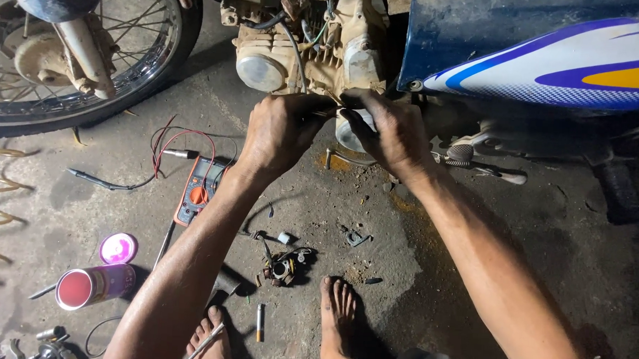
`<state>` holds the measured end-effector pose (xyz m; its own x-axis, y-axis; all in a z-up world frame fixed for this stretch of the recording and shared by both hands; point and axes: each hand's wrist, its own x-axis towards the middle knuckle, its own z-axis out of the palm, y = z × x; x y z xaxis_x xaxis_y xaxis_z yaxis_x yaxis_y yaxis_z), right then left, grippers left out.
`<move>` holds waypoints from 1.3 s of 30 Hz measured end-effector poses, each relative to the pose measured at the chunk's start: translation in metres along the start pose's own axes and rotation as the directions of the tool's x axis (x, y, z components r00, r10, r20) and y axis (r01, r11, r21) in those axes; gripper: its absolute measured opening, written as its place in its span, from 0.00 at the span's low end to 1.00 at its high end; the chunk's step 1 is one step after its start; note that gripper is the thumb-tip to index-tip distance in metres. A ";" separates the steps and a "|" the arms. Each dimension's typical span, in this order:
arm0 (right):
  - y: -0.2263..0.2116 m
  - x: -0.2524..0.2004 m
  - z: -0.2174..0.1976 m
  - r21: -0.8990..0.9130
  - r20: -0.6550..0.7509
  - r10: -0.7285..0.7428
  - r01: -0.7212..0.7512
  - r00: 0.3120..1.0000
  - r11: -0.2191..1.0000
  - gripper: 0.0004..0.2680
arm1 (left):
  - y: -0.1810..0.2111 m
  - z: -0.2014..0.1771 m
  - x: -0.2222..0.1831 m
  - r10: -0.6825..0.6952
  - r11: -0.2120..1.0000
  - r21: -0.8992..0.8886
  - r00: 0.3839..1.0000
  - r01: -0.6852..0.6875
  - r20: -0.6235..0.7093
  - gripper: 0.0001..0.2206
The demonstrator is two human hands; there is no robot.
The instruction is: Repairing motorcycle electrical wiring by stripping and connecting wires near the engine area.
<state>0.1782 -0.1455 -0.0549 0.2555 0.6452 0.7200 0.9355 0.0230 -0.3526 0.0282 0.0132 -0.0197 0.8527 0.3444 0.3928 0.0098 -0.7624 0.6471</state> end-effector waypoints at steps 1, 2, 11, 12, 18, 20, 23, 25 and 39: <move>0.001 -0.001 -0.002 -0.002 -0.002 0.001 -0.001 1.000 1.000 0.09 | 0.000 0.001 0.000 0.003 1.000 0.000 1.000 -0.003 0.002 0.11; 0.002 -0.002 -0.003 0.015 -0.006 0.033 -0.033 0.999 0.999 0.09 | 0.001 0.001 0.000 -0.008 1.000 -0.023 1.000 0.008 -0.018 0.12; -0.001 -0.006 -0.011 0.068 -0.038 0.095 -0.093 0.995 0.993 0.08 | -0.002 0.008 0.000 -0.076 0.994 -0.090 0.994 0.069 -0.079 0.08; -0.002 -0.005 -0.011 0.062 -0.039 0.093 -0.090 0.995 0.994 0.08 | -0.002 0.008 0.000 -0.077 0.993 -0.097 0.994 0.069 -0.081 0.08; 0.001 -0.009 0.000 0.055 -0.062 0.130 -0.126 0.990 0.990 0.09 | -0.002 0.009 -0.003 -0.105 0.986 -0.137 0.992 0.094 -0.075 0.08; 0.011 -0.021 -0.001 -0.057 -0.027 0.185 -0.186 0.982 0.981 0.08 | 0.000 0.006 -0.004 -0.135 0.964 -0.239 0.989 0.116 -0.064 0.11; -0.002 -0.021 -0.005 -0.099 0.027 0.278 -0.274 0.960 0.957 0.08 | 0.003 -0.016 -0.020 -0.143 0.895 -0.425 0.989 0.138 0.019 0.16; -0.015 -0.012 -0.007 -0.036 0.039 0.298 -0.297 0.954 0.954 0.08 | -0.003 -0.027 -0.032 -0.097 0.852 -0.511 0.993 0.117 0.066 0.19; -0.012 -0.018 -0.008 -0.134 0.068 0.161 -0.151 0.985 0.979 0.10 | -0.006 -0.001 -0.048 -0.196 0.854 -0.493 0.981 0.164 -0.013 0.08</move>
<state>0.1641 -0.1635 -0.0583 0.3855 0.6906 0.6119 0.9104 -0.1769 -0.3739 -0.0132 0.0021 -0.0418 0.8274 0.4941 0.2671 -0.1093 -0.3249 0.9394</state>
